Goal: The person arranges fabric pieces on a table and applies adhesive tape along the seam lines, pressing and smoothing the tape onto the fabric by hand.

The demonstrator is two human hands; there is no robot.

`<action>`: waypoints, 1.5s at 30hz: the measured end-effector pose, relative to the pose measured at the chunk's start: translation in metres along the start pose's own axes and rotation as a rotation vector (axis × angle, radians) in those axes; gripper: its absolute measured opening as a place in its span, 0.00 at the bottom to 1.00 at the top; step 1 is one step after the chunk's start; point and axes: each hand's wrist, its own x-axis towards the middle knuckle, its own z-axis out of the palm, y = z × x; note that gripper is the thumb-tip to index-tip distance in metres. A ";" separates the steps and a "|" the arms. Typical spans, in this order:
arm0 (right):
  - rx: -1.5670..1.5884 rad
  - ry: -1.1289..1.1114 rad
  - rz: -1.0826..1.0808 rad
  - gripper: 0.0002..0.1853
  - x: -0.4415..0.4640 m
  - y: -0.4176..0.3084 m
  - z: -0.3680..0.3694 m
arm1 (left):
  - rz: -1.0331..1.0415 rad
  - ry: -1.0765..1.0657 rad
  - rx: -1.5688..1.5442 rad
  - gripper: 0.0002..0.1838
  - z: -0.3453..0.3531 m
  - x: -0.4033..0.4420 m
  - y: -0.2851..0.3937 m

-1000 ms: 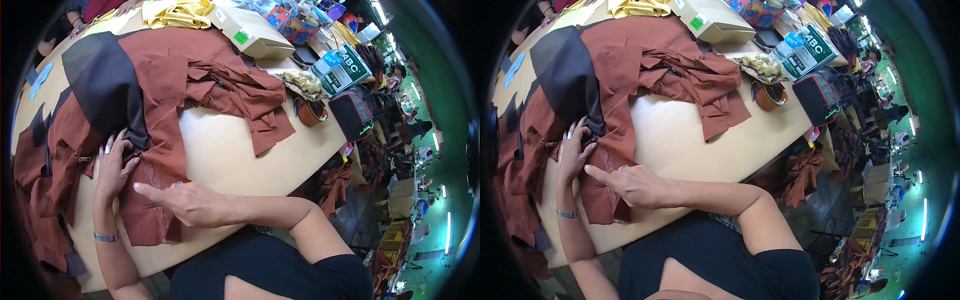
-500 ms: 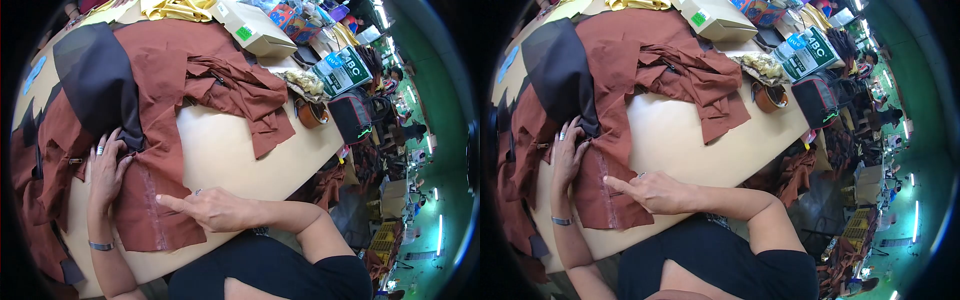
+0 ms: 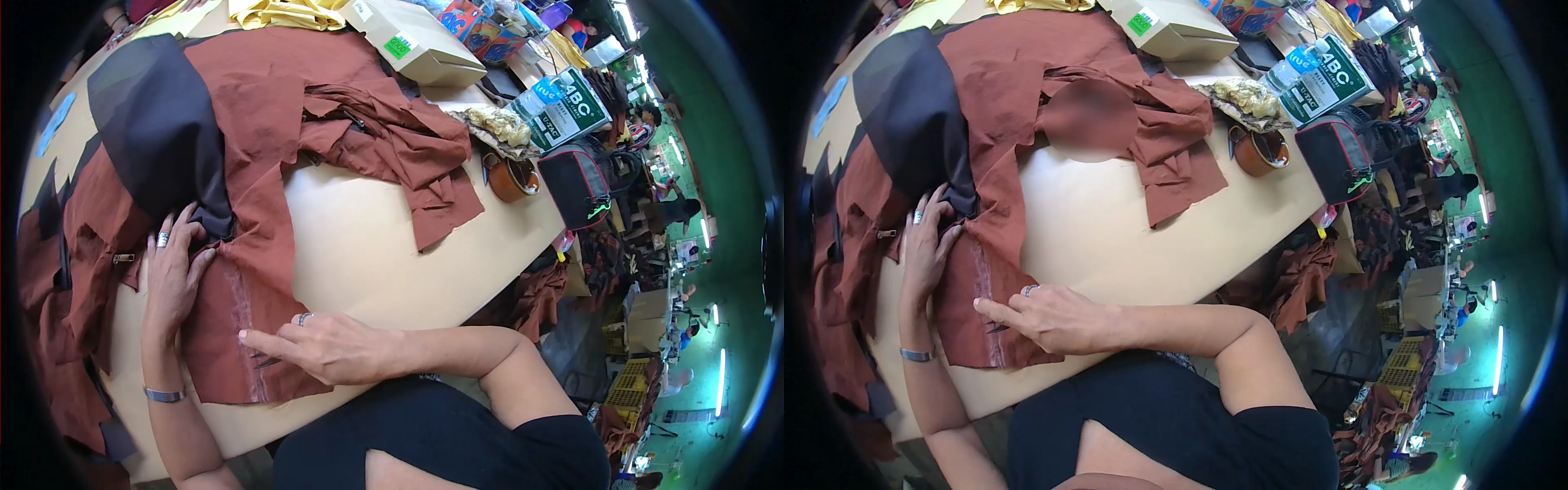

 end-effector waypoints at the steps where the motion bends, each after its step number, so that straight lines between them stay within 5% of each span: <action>1: 0.011 0.017 -0.003 0.37 0.000 0.001 0.005 | 0.002 -0.006 0.005 0.13 -0.001 0.000 -0.001; 5: 0.052 -0.036 0.129 0.30 0.004 0.002 0.004 | 0.071 0.031 0.044 0.15 0.006 0.002 -0.009; 9: 0.079 0.011 0.183 0.37 0.002 0.000 -0.003 | 0.080 0.064 0.114 0.16 0.012 -0.001 -0.013; 18: -0.259 -0.019 0.027 0.37 -0.003 -0.019 -0.002 | 0.119 0.168 0.019 0.17 0.028 0.006 -0.023; 21: -0.419 0.020 -0.136 0.28 -0.003 -0.022 0.004 | 0.126 0.048 -0.056 0.16 0.008 0.001 -0.012; 39: -0.542 -0.024 -0.296 0.27 0.005 -0.044 0.024 | 0.155 0.142 -0.061 0.14 0.011 0.000 -0.011; 42: -0.334 0.034 -0.135 0.31 -0.005 -0.023 0.004 | 0.145 0.165 -0.012 0.15 0.024 0.000 -0.016; 45: -0.397 0.375 0.040 0.32 -0.026 0.012 -0.015 | 0.166 0.188 -0.001 0.15 0.021 0.002 -0.019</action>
